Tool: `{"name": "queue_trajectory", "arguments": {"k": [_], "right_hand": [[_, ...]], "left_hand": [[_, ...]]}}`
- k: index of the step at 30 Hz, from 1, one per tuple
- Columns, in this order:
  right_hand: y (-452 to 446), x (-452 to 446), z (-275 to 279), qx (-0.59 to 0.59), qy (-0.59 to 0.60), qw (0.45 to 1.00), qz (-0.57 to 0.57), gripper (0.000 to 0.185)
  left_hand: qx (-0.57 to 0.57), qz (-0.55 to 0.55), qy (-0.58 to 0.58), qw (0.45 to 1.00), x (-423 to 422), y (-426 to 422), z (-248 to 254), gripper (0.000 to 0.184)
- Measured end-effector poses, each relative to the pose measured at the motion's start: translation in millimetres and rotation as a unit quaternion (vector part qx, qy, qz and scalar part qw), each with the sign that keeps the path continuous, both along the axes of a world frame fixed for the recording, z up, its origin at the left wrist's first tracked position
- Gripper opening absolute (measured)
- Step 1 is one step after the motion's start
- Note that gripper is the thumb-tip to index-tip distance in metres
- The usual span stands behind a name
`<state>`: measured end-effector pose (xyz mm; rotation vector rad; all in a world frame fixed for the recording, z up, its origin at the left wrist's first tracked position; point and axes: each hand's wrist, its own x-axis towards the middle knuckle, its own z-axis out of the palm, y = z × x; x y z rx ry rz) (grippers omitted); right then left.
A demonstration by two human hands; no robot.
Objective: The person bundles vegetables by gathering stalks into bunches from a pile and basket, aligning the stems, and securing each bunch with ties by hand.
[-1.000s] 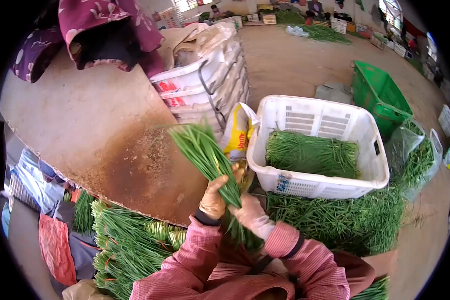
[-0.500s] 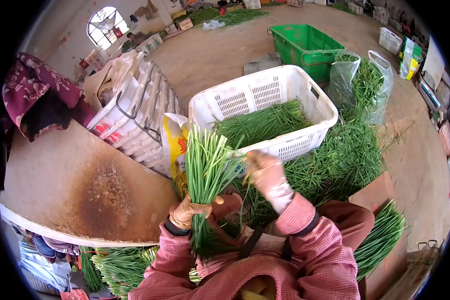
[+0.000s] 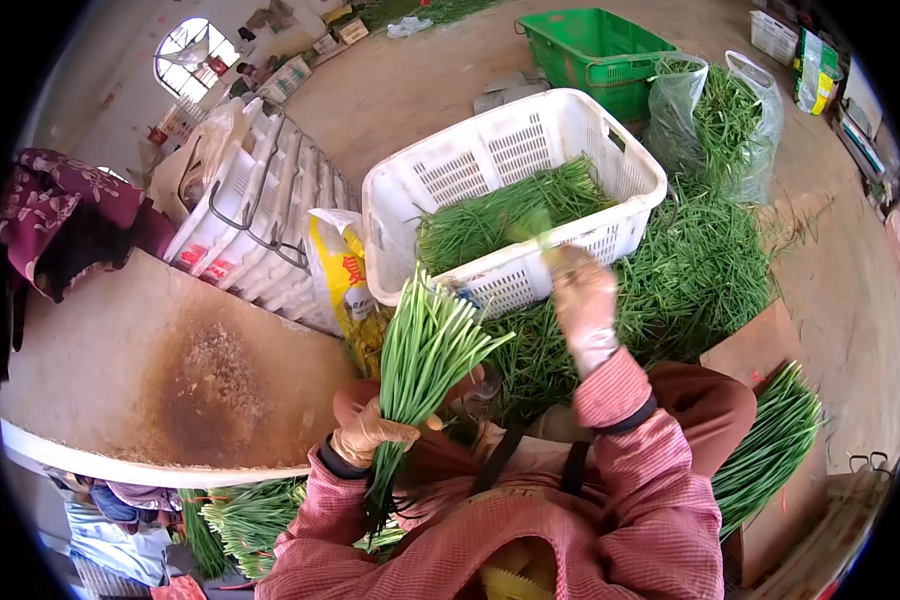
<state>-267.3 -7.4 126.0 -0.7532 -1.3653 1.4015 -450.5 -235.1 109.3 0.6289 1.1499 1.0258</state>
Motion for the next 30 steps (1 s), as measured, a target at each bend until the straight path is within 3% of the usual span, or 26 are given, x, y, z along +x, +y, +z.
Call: {"name": "queue_trajectory", "arguments": {"k": [2, 3, 4, 6, 7, 8, 9, 10, 11, 12, 13, 14, 16, 18, 21, 23, 24, 27, 28, 30], "right_hand": [[16.2, 15.1, -12.6, 0.023, -0.065, 0.997, 0.030, 0.014], [-22.1, 5.3, 17.0, 0.076, -0.205, 0.967, 0.132, 0.018], [-37.4, -9.3, 7.9, 0.202, -0.112, 0.967, 0.102, 0.022], [-38.4, -22.3, -11.9, 0.228, -0.232, 0.939, 0.113, 0.022], [-27.8, -20.3, -14.6, 0.184, -0.118, 0.964, 0.153, 0.016], [-25.6, -18.5, -17.5, 0.204, -0.137, 0.958, 0.151, 0.011], [-18.0, -14.4, -25.0, -0.141, -0.003, 0.980, 0.143, 0.011], [-7.8, -6.1, -25.1, -0.130, -0.021, 0.988, 0.077, 0.012], [-2.4, -2.9, -27.8, -0.179, -0.011, 0.979, 0.100, 0.013], [36.7, 9.4, -83.8, -0.091, -0.064, 0.994, 0.007, 0.013], [38.8, 23.3, -71.1, 0.063, -0.420, 0.904, 0.036, 0.040], [29.6, 27.7, -64.5, 0.062, -0.420, 0.905, 0.036, 0.040], [-2.2, 24.8, -51.2, 0.332, -0.492, 0.803, -0.056, 0.080], [-38.5, 5.1, -8.2, 0.399, -0.317, 0.859, 0.049, 0.087], [-60.8, -13.5, -3.1, 0.428, -0.329, 0.837, 0.085, 0.073], [-72.1, -31.0, -26.9, 0.613, -0.282, 0.717, 0.173, 0.017], [-59.9, -31.5, -40.3, 0.514, -0.227, 0.809, 0.170, 0.008], [13.9, 10.9, -75.9, 0.228, -0.368, 0.898, 0.081, 0.013], [43.5, 36.4, -92.4, 0.229, -0.525, 0.819, 0.042, 0.024], [41.4, 46.3, -68.7, 0.200, -0.792, 0.574, 0.062, 0.073]], "left_hand": [[0.006, 0.014, 0.039, 0.999, 4.4, 0.2, -1.0, 0.039], [0.008, 0.022, 0.072, 0.997, 12.7, -0.3, -3.1, 0.037], [0.016, 0.030, 0.110, 0.993, 16.2, 0.9, -3.4, 0.036], [0.005, 0.025, 0.110, 0.994, 19.1, -2.6, -6.6, 0.037], [0.060, 0.033, 0.257, 0.964, 20.7, -7.3, -14.3, 0.040], [0.111, 0.037, 0.395, 0.911, 22.3, -9.1, -19.5, 0.042], [0.124, 0.114, 0.441, 0.882, 29.4, -10.8, -1.0, 0.050], [0.076, 0.089, 0.498, 0.859, 20.0, -18.3, 1.3, 0.058], [0.090, 0.074, 0.592, 0.798, 14.8, -18.6, 6.6, 0.061], [0.091, 0.068, 0.676, 0.728, 16.7, -24.5, 17.9, 0.063], [0.079, 0.055, 0.732, 0.675, 16.3, -26.1, 22.9, 0.067], [0.079, 0.055, 0.732, 0.674, 13.8, -24.4, 24.0, 0.067], [0.022, -0.002, 0.817, 0.576, 9.1, -23.2, 19.6, 0.069], [0.080, 0.000, 0.821, 0.565, 10.2, -22.4, 13.3, 0.069], [0.102, -0.065, 0.869, 0.480, 15.5, -5.8, 11.7, 0.066], [0.109, -0.071, 0.881, 0.455, 12.6, -6.4, 10.2, 0.067], [0.105, -0.076, 0.892, 0.432, 9.7, -14.5, 10.4, 0.068], [0.100, -0.080, 0.889, 0.440, -6.8, -34.5, 12.1, 0.071], [0.107, -0.080, 0.889, 0.438, -12.2, -40.0, 10.1, 0.072], [0.116, -0.093, 0.892, 0.427, -11.6, -40.0, 11.4, 0.073]]}}
